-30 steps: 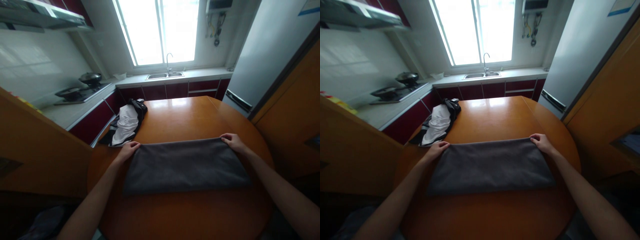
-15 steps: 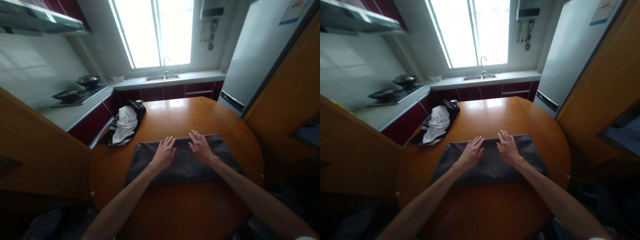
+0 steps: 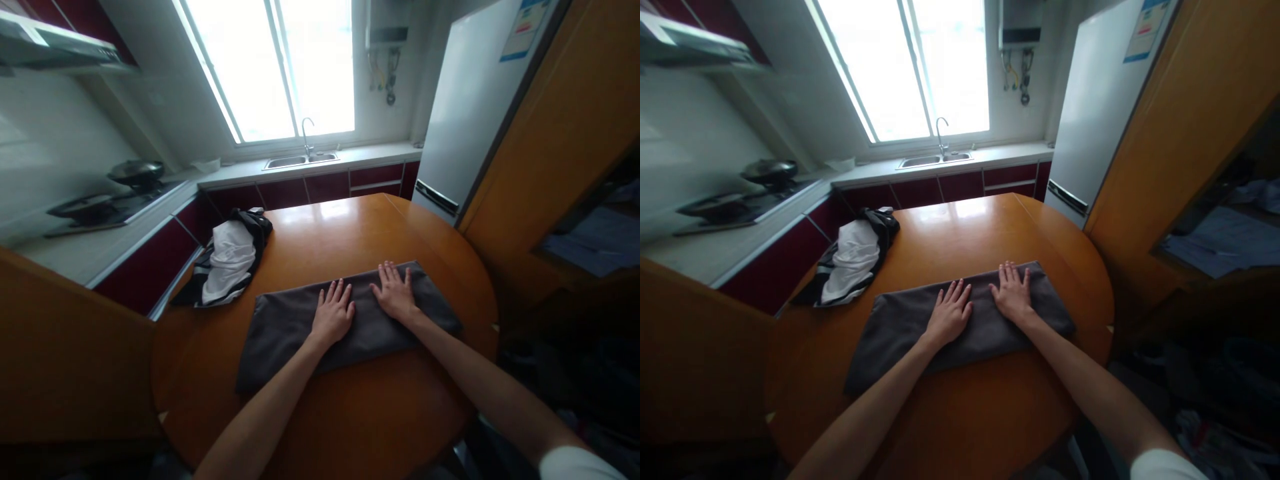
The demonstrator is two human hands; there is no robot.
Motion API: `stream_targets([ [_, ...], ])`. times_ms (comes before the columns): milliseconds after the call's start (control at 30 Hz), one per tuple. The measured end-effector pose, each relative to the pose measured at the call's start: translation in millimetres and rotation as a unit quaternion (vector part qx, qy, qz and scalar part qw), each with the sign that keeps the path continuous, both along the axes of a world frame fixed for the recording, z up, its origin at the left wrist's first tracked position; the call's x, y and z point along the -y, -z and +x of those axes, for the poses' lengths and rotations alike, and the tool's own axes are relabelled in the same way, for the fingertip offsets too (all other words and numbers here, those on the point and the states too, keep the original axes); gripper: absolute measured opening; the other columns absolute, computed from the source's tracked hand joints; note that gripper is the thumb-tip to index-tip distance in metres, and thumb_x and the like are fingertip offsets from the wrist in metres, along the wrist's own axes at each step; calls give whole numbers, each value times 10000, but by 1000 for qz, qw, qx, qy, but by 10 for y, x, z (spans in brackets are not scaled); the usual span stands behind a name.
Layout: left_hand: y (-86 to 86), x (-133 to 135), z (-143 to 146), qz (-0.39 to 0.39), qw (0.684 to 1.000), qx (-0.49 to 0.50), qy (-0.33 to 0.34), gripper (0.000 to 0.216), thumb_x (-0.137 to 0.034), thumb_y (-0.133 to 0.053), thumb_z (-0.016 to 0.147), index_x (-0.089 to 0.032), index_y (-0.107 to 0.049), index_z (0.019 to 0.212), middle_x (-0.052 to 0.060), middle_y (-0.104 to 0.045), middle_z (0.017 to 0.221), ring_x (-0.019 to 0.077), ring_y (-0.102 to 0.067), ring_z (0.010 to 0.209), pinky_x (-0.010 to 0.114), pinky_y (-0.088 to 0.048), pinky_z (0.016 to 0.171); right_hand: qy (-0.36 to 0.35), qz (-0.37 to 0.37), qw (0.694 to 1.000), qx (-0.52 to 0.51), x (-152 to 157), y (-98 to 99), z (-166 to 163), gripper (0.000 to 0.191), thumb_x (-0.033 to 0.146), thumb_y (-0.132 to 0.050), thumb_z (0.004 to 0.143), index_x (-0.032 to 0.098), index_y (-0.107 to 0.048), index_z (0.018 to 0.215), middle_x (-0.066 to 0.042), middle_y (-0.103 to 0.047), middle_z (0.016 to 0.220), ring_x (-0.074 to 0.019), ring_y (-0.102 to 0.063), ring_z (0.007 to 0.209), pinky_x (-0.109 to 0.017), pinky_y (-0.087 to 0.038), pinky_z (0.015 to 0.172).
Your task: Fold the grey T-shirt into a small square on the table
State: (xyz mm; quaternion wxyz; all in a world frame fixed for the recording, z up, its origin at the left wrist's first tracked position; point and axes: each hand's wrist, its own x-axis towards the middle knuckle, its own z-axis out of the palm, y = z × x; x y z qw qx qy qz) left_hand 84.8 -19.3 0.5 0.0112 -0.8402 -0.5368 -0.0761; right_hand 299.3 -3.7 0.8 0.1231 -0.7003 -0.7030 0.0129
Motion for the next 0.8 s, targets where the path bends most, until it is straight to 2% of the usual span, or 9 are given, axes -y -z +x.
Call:
stream_targets([
  [100, -13, 0, 11, -5, 1000, 13, 2, 578, -446, -326, 1039, -243, -353, 1580, 49, -226, 1671, 254, -207, 1547, 532, -206, 1241, 80, -9, 997, -3, -60, 37, 302, 765, 561, -246, 1017, 45, -279, 1581, -188, -211, 1660, -283, -156, 1547, -563, -31, 1229],
  [200, -22, 10, 25, -10, 1000, 29, 4, 565, -433, -354, 1034, -251, -378, 1568, 54, -240, 1666, 261, -212, 1545, 541, -201, 1240, 80, -6, 997, -4, -80, 60, 427, 779, 572, -214, 1021, 30, -280, 1577, -190, -236, 1653, -274, -178, 1542, -533, -76, 1235],
  [367, -125, 39, -19, -8, 997, 76, -7, 540, -408, -372, 1037, -232, -412, 1546, 62, -324, 1641, 248, -262, 1530, 492, -254, 1231, 88, 8, 996, 4, -68, 108, 427, 758, 563, -212, 1026, 47, -303, 1573, -186, -237, 1654, -281, -146, 1549, -549, -68, 1231],
  [467, -218, 25, -175, 26, 995, 89, -43, 508, -381, -351, 1046, -201, -470, 1506, 86, -425, 1589, 249, -337, 1496, 476, -263, 1228, 89, 3, 996, 9, -78, 151, 454, 741, 540, -222, 1027, 40, -327, 1563, -193, -269, 1643, -288, -166, 1544, -554, -69, 1229],
  [533, -243, 3, -310, 35, 993, 72, -83, 502, -402, -346, 1048, -202, -507, 1480, 103, -452, 1569, 280, -348, 1487, 521, -244, 1226, 89, 2, 996, 8, -89, 173, 474, 738, 536, -222, 1025, 42, -328, 1564, -190, -272, 1642, -290, -171, 1543, -557, -73, 1228],
  [633, -224, -31, -454, 5, 992, 33, -119, 532, -429, -357, 1045, -192, -473, 1507, 124, -390, 1603, 326, -287, 1511, 593, -225, 1208, 89, -2, 996, 5, -101, 187, 488, 738, 534, -218, 1024, 44, -325, 1565, -184, -265, 1646, -287, -167, 1544, -558, -70, 1229],
  [800, -251, -49, -595, -21, 992, 32, -117, 576, -479, -335, 1048, -194, -414, 1542, 133, -328, 1631, 329, -249, 1526, 610, -232, 1197, 92, -4, 996, 4, -95, 177, 478, 732, 523, -216, 1023, 43, -330, 1564, -182, -261, 1648, -290, -168, 1545, -548, -71, 1233],
])
